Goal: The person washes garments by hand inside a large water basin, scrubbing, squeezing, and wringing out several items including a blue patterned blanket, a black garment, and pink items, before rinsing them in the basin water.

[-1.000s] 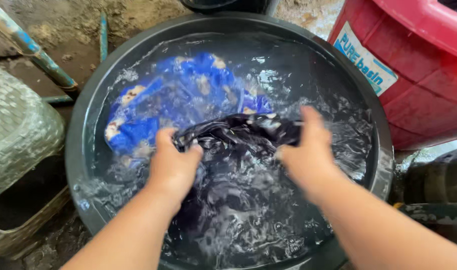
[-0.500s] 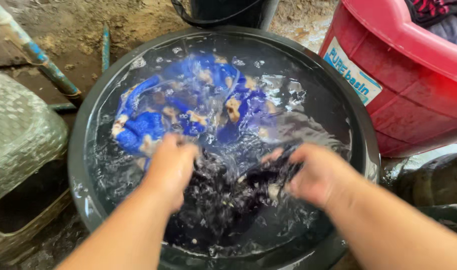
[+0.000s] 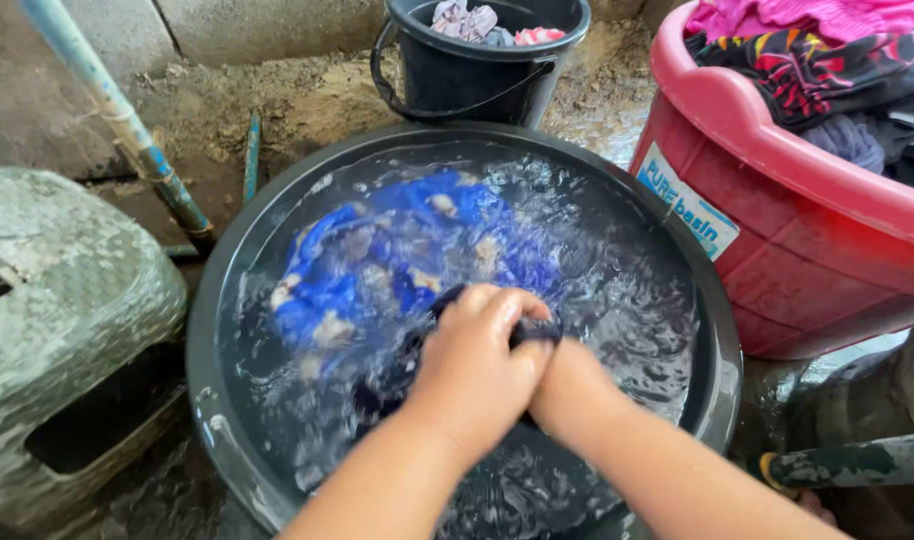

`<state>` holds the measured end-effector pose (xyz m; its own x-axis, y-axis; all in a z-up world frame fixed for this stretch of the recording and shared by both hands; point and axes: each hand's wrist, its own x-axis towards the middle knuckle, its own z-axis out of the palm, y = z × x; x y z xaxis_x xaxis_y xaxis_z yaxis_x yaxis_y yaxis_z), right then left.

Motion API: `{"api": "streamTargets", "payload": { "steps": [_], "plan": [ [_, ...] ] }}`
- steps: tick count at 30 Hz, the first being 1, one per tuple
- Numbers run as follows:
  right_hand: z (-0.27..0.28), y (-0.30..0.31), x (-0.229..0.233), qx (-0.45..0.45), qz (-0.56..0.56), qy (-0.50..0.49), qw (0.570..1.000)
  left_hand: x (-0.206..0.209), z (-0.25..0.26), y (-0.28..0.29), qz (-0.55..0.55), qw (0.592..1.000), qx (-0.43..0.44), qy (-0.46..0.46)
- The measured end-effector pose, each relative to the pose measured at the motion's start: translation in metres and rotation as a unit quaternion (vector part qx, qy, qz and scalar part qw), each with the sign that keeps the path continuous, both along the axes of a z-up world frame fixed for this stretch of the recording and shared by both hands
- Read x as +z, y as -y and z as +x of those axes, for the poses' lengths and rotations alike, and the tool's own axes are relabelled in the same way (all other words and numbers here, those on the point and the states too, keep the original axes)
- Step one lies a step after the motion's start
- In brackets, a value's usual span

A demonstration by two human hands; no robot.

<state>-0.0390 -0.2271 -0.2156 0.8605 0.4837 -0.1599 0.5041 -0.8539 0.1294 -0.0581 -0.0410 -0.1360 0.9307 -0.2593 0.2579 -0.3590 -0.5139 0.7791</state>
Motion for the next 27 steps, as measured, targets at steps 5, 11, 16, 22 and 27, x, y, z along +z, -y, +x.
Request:
{"api": "streamTargets", "payload": {
  "steps": [5,11,16,22,27],
  "plan": [
    [-0.065,0.018,-0.035,-0.296,0.174,-0.257,0.903,-0.062,-0.038,-0.046,0.170,0.943,-0.055,-0.282],
    [-0.034,-0.028,0.069,-0.508,0.557,-0.325,0.571,-0.052,-0.035,-0.056,0.208,0.926,0.045,-0.313],
    [0.032,-0.034,0.198,-0.293,0.771,-0.407,0.392,-0.018,-0.007,-0.047,-0.195,0.979,0.001,-0.061],
    [0.043,0.044,0.228,-0.159,0.911,-0.293,0.243,0.002,0.030,-0.043,-0.201,0.903,0.186,-0.330],
    [-0.009,0.039,0.150,-0.566,0.676,-0.278,0.382,0.048,0.057,-0.014,-0.353,0.865,0.092,-0.345]
  ]
}}
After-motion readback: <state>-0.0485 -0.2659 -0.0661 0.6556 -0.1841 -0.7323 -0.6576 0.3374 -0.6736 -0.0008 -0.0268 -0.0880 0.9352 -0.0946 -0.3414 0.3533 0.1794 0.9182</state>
